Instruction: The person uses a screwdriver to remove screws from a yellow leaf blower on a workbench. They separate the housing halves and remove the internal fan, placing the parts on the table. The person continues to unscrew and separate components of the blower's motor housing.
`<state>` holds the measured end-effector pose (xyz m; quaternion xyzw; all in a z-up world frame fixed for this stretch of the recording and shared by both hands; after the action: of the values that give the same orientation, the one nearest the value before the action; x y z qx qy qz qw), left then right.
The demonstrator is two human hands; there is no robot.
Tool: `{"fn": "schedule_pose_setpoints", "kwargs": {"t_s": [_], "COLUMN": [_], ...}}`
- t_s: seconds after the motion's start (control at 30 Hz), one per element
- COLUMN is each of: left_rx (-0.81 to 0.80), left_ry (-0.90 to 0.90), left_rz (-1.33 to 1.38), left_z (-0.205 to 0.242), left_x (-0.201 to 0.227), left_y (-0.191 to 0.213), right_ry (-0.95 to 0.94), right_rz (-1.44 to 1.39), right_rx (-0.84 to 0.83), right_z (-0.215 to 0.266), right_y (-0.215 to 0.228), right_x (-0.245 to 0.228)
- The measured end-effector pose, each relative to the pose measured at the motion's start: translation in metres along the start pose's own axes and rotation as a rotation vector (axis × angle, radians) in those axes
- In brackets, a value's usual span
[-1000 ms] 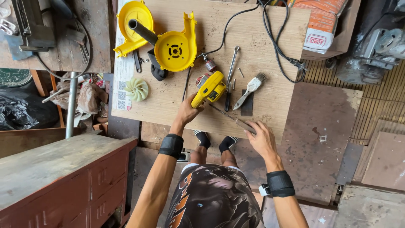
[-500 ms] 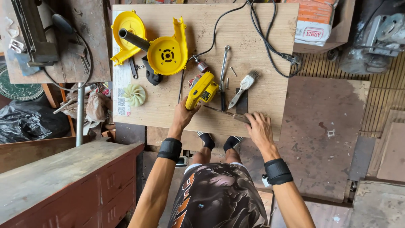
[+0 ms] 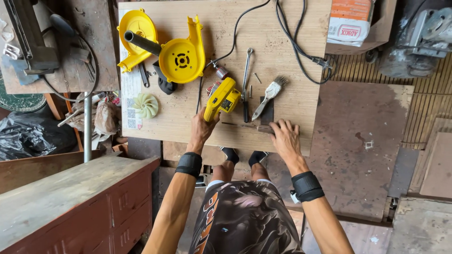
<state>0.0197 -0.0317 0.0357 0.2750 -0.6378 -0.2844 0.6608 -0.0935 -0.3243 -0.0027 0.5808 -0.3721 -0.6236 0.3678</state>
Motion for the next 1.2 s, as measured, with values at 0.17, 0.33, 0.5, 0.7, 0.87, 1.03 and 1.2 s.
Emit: {"fn": "schedule_pose_setpoints", "kwargs": {"t_s": [0.17,0.33,0.5,0.7,0.87,1.03,1.2], "left_rx": [0.001,-0.073,-0.132,-0.146,-0.166,-0.143,-0.145], "left_ry": [-0.021,0.254,0.234,0.204,0.311,0.373,0.391], "left_rz": [0.041,0.171,0.266,0.264,0.251,0.352,0.326], "left_z": [-0.006,-0.013,-0.015,-0.016,-0.017,-0.015,-0.016], "left_x": [-0.014,-0.029,-0.038,-0.019,-0.009,-0.015,-0.025], "left_y": [0.0,-0.002,-0.002,0.009,0.009,0.007,0.001], "right_ry": [0.023,0.041,-0.039,-0.076,-0.069,-0.064,-0.112], "right_rz": [0.016,-0.033,-0.161,-0.196,-0.221,-0.24,-0.236], "right_rx": [0.003,-0.001,0.014,0.052,0.133,0.135,0.072], "right_z": [-0.003,0.01,0.016,0.021,0.021,0.023,0.023], "right_y": [0.009,0.013,0.031,0.028,0.023,0.02,0.017], "right_x": [-0.006,-0.007,-0.02,-0.027,-0.031,-0.033,-0.031]}}
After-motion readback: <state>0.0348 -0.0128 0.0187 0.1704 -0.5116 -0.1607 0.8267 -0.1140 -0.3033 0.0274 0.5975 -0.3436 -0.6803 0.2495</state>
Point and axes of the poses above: each hand's wrist, its own z-axis away from the middle knuckle, its own y-axis out of the back of the hand, x = y × z, the point moved 2 cm from there along -z, towards the middle knuckle, and after that the axes turned 9 degrees about x, right-handed, at the moved point
